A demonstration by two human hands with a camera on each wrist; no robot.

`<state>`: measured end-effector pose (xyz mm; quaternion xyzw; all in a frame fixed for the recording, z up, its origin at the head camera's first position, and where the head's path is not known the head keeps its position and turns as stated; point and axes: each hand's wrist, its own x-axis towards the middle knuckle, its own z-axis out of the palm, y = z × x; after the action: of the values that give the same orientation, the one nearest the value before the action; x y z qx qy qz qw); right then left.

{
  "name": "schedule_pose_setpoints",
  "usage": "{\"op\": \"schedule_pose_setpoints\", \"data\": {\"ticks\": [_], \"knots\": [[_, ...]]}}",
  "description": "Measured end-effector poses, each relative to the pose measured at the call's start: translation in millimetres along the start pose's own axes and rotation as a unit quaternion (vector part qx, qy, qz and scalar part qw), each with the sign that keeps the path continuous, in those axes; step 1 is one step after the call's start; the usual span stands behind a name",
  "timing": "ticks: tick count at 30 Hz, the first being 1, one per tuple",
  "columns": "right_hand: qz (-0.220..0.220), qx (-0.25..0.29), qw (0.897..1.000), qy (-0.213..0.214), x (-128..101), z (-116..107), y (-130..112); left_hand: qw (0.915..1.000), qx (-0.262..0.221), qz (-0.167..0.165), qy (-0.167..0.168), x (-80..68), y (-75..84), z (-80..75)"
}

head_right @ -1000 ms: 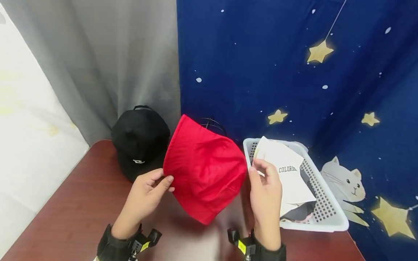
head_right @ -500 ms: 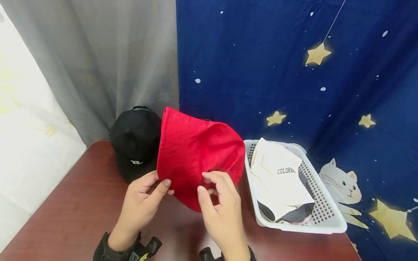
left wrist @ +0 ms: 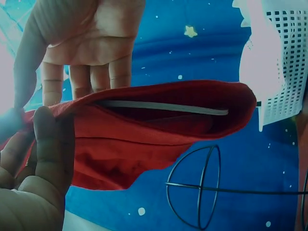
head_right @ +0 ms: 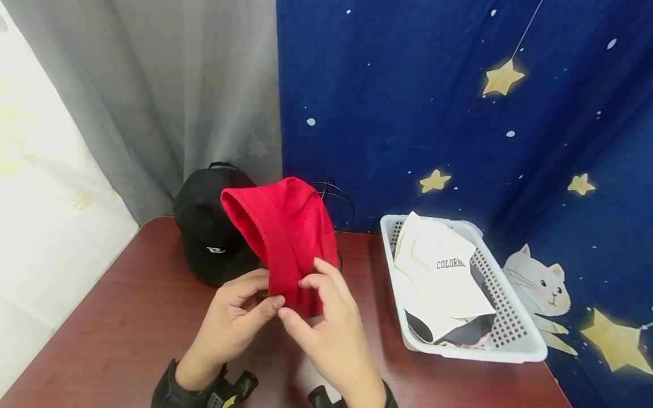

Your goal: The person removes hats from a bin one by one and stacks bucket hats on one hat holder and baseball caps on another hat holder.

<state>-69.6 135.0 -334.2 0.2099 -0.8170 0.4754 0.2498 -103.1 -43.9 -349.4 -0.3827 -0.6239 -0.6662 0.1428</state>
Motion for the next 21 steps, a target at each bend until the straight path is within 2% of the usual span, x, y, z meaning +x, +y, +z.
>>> {"op": "schedule_pose_setpoints", "data": {"ticks": [6, 13, 17, 21], "knots": [[-0.015, 0.027, 0.999, -0.017, 1, 6, 2, 0.9995, -0.02, -0.025, -0.006, 0.0, -3.6, -3.0], [-0.012, 0.021, 0.999, -0.029, 3, 11, 5, 0.999, -0.012, -0.043, 0.008, -0.1, -8.4, -4.7], [-0.023, -0.005, 0.999, -0.035, 3, 12, 8, 0.9983, -0.029, -0.049, 0.01, 1.0, -9.2, -5.5], [-0.042, -0.048, 0.997, -0.041, 3, 12, 9, 0.9965, -0.038, -0.073, 0.017, 2.1, -9.4, -7.6]]}}
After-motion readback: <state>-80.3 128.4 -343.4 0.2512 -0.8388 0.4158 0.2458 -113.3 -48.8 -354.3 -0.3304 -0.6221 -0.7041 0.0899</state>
